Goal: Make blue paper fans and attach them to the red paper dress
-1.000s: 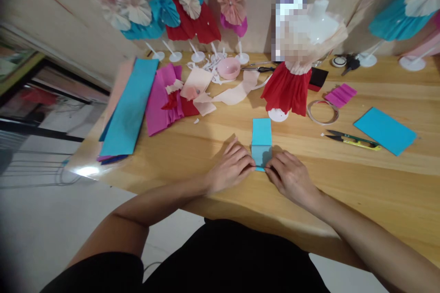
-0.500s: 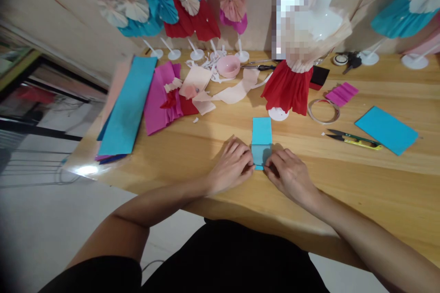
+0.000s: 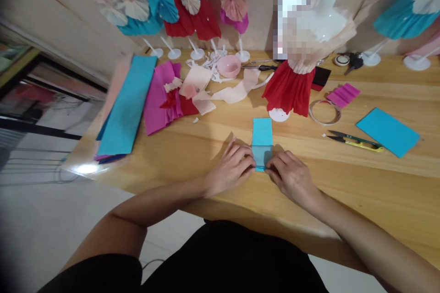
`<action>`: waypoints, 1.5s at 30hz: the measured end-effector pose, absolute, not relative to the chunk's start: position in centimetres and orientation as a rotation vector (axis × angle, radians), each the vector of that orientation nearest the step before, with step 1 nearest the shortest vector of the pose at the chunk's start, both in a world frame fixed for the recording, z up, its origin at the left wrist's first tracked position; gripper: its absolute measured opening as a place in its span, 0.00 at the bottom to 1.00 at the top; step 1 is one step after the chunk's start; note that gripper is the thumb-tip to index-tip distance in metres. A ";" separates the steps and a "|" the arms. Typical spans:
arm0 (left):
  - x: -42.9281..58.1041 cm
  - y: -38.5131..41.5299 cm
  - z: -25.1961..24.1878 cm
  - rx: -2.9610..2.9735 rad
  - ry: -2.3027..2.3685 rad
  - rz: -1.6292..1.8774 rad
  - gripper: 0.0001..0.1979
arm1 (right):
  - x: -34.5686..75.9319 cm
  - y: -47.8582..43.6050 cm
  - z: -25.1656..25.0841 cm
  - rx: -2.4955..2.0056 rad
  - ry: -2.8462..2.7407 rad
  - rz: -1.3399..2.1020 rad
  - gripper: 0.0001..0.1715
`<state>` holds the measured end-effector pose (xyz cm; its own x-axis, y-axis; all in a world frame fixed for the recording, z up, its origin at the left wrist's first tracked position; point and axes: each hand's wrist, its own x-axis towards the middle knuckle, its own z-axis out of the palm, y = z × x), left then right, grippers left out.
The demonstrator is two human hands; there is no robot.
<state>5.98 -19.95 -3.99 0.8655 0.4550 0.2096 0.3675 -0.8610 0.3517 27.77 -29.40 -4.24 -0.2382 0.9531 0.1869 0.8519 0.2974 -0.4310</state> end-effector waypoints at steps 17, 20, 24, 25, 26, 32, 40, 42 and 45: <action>6.0 -19.8 -4.4 2.738 0.540 0.431 0.10 | 27.9 -29.5 -4.6 -1.498 -2.329 0.169 0.05; 6.0 -19.8 -4.3 2.752 0.521 0.409 0.10 | 27.8 -29.6 -4.4 -1.496 -2.272 0.195 0.07; 5.9 -19.8 -4.1 2.771 0.515 0.407 0.11 | 27.9 -29.6 -4.4 -1.498 -2.268 0.202 0.08; 5.9 -19.8 -4.1 2.778 0.512 0.411 0.11 | 27.9 -29.6 -4.4 -1.501 -2.276 0.199 0.08; 5.9 -19.8 -4.1 2.786 0.506 0.415 0.11 | 27.9 -29.6 -4.5 -1.505 -2.284 0.197 0.08; 6.0 -19.9 -4.2 2.816 0.484 0.418 0.11 | 27.9 -29.5 -4.7 -1.497 -2.314 0.174 0.08; 6.0 -19.9 -4.1 2.780 0.492 0.400 0.11 | 27.7 -29.4 -4.5 -1.507 -2.339 0.154 0.07; 6.0 -19.9 -4.0 2.772 0.485 0.398 0.11 | 27.6 -29.4 -4.4 -1.516 -2.328 0.160 0.07; 6.0 -19.9 -3.9 2.765 0.486 0.380 0.11 | 27.6 -29.4 -4.3 -1.523 -2.319 0.170 0.07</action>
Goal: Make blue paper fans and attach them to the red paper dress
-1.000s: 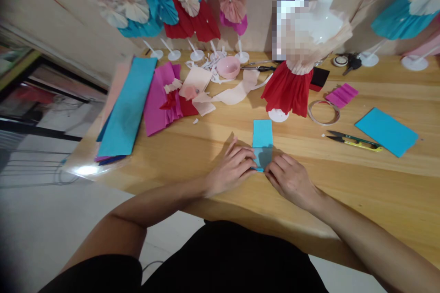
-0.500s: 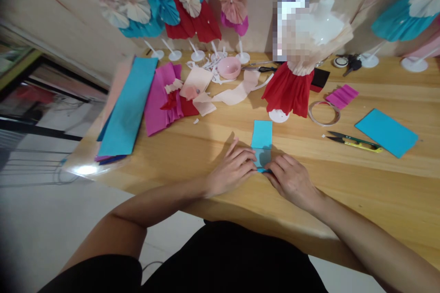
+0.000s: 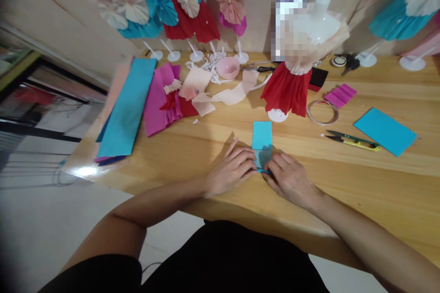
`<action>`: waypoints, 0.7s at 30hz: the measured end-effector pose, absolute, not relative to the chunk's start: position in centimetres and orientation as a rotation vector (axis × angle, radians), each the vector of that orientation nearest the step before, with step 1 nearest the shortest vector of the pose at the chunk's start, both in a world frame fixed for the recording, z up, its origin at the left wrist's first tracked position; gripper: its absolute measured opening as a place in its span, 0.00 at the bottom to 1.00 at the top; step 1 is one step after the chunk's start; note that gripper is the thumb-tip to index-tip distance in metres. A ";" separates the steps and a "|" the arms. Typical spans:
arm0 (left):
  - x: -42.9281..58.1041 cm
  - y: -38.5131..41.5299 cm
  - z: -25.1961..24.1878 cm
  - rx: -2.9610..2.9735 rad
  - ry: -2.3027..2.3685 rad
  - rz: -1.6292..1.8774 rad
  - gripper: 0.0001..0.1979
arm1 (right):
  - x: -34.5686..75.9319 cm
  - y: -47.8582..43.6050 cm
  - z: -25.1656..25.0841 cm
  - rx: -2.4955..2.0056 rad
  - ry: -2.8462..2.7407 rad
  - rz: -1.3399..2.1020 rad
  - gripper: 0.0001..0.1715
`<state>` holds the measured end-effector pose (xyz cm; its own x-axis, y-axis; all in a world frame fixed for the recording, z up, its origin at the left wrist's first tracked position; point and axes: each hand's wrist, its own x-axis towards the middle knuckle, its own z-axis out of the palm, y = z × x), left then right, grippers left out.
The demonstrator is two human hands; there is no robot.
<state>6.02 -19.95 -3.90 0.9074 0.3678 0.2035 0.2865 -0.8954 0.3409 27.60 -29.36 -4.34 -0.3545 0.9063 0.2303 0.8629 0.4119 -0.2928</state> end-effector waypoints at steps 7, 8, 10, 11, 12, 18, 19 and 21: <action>5.9 -19.8 -3.9 2.668 0.547 0.408 0.11 | 27.7 -29.5 -4.3 -1.548 -2.303 0.217 0.06; 5.9 -19.7 -3.9 2.643 0.566 0.411 0.11 | 27.7 -29.5 -4.2 -1.555 -2.277 0.244 0.06; 5.8 -19.6 -3.8 2.602 0.603 0.408 0.11 | 27.7 -29.6 -4.0 -1.570 -2.213 0.302 0.05; 5.8 -19.6 -3.7 2.591 0.618 0.406 0.11 | 27.7 -29.6 -3.9 -1.580 -2.184 0.330 0.05; 5.8 -19.6 -3.6 2.586 0.631 0.403 0.11 | 27.6 -29.5 -3.8 -1.590 -2.160 0.356 0.05; 6.1 -19.9 -3.2 2.637 0.667 0.366 0.07 | 27.1 -29.1 -3.6 -1.674 -2.070 0.375 0.06; 6.1 -19.9 -3.2 2.647 0.670 0.362 0.06 | 27.0 -29.1 -3.7 -1.690 -2.066 0.362 0.05; 6.2 -20.1 -3.3 2.663 0.679 0.359 0.05 | 26.9 -28.9 -3.9 -1.719 -2.066 0.339 0.05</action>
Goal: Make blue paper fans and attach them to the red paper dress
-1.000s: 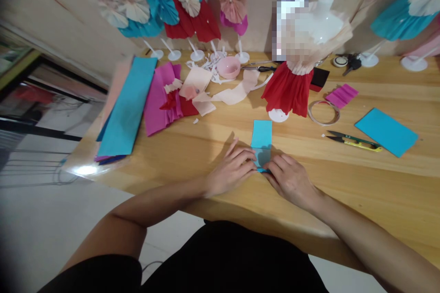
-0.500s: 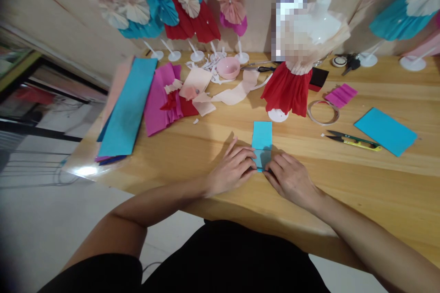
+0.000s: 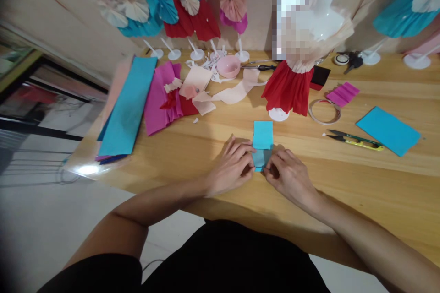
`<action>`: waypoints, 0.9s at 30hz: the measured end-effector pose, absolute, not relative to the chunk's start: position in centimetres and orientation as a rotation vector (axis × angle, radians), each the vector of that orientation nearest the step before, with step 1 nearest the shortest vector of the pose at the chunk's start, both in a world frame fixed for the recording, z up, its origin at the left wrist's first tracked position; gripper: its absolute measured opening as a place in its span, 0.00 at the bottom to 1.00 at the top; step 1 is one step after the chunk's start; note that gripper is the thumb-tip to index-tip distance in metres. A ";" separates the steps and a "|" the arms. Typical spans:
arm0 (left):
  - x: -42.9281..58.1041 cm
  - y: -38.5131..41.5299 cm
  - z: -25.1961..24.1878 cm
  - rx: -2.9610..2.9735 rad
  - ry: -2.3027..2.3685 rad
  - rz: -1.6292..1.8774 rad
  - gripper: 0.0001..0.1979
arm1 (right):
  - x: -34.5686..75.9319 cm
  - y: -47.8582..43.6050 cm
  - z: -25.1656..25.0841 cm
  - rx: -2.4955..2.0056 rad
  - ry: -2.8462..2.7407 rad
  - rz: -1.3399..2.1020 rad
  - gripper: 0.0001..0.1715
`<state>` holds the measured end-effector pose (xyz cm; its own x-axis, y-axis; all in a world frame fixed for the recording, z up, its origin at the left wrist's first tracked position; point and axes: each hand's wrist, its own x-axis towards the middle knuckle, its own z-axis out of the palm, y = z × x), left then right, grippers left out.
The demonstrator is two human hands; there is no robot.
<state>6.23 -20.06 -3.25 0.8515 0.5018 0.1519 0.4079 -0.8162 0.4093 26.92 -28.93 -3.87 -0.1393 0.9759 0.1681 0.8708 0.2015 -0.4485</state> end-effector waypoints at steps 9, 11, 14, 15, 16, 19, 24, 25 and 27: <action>6.1 -20.2 -3.9 2.706 0.607 0.429 0.08 | 27.3 -29.4 -3.9 -1.636 -2.132 0.293 0.04; 6.1 -20.2 -4.0 2.727 0.591 0.426 0.09 | 27.4 -29.5 -3.9 -1.621 -2.144 0.258 0.04; 6.0 -20.2 -3.8 2.763 0.579 0.406 0.10 | 27.5 -29.4 -4.0 -1.594 -2.159 0.238 0.03; 6.0 -20.2 -3.8 2.773 0.575 0.407 0.10 | 27.6 -29.4 -4.1 -1.583 -2.165 0.239 0.03; 6.0 -20.2 -3.7 2.779 0.570 0.412 0.11 | 27.6 -29.4 -4.2 -1.571 -2.171 0.241 0.02; 5.9 -20.3 -3.7 2.791 0.550 0.430 0.11 | 27.7 -29.4 -4.5 -1.526 -2.182 0.217 0.02; 5.9 -20.2 -4.2 2.821 0.524 0.491 0.10 | 27.7 -29.5 -4.6 -1.463 -2.276 0.071 0.02; 5.9 -20.2 -4.3 2.823 0.528 0.505 0.11 | 27.7 -29.6 -4.6 -1.457 -2.298 0.044 0.02; 6.0 -20.1 -4.5 2.827 0.527 0.518 0.11 | 27.7 -29.6 -4.6 -1.454 -2.331 0.015 0.03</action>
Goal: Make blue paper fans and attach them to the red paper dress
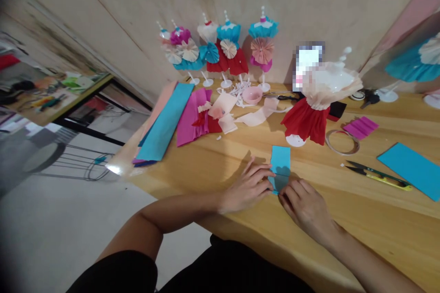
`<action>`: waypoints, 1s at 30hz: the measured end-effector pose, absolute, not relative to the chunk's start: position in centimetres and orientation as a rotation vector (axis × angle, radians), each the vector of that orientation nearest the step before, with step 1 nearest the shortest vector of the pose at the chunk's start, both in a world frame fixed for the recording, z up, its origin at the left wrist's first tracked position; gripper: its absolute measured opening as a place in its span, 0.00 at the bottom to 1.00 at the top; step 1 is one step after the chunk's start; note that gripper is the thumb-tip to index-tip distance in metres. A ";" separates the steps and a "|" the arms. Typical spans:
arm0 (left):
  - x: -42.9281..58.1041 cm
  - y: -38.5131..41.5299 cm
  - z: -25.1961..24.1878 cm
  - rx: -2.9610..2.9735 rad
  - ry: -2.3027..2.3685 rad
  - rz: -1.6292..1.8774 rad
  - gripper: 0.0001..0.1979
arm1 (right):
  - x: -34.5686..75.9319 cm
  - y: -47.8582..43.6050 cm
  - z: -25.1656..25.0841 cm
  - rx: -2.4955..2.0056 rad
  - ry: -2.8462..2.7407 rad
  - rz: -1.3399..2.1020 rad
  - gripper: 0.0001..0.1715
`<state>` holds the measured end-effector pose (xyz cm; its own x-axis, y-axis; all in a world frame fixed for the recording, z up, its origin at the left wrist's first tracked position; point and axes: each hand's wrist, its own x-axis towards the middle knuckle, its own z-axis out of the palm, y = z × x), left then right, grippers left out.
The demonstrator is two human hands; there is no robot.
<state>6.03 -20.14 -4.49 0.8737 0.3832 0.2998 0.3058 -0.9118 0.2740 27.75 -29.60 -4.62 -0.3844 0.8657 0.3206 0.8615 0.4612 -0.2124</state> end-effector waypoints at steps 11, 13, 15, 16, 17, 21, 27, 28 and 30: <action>6.0 -20.3 -3.7 2.922 0.480 0.405 0.10 | 28.1 -29.6 -5.1 -1.464 -2.277 0.081 0.03; 6.0 -20.2 -3.7 2.918 0.492 0.391 0.11 | 28.1 -29.6 -5.2 -1.448 -2.262 0.083 0.03; 6.0 -20.0 -3.7 2.924 0.491 0.384 0.10 | 28.0 -29.6 -5.1 -1.434 -2.254 0.078 0.03; 5.9 -20.0 -3.7 2.931 0.486 0.382 0.10 | 28.0 -29.5 -5.1 -1.429 -2.255 0.076 0.03; 5.9 -20.0 -3.6 2.939 0.478 0.380 0.09 | 28.0 -29.5 -5.1 -1.428 -2.259 0.074 0.03; 5.7 -19.9 -3.3 2.962 0.471 0.367 0.08 | 28.0 -29.5 -5.2 -1.425 -2.263 0.063 0.03; 5.5 -20.0 -3.5 2.962 0.463 0.401 0.08 | 27.7 -29.5 -5.1 -1.466 -2.292 0.047 0.07; 5.5 -20.0 -3.6 2.949 0.471 0.416 0.09 | 27.6 -29.5 -5.0 -1.476 -2.299 0.051 0.06; 5.6 -20.1 -3.8 2.917 0.497 0.433 0.09 | 27.5 -29.6 -4.8 -1.495 -2.299 0.057 0.06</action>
<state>5.59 -20.05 -3.84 0.9035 0.3441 0.2555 0.3006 -0.9337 0.1945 27.53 -29.55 -4.80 -0.3508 0.8858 0.3037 0.8696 0.4285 -0.2452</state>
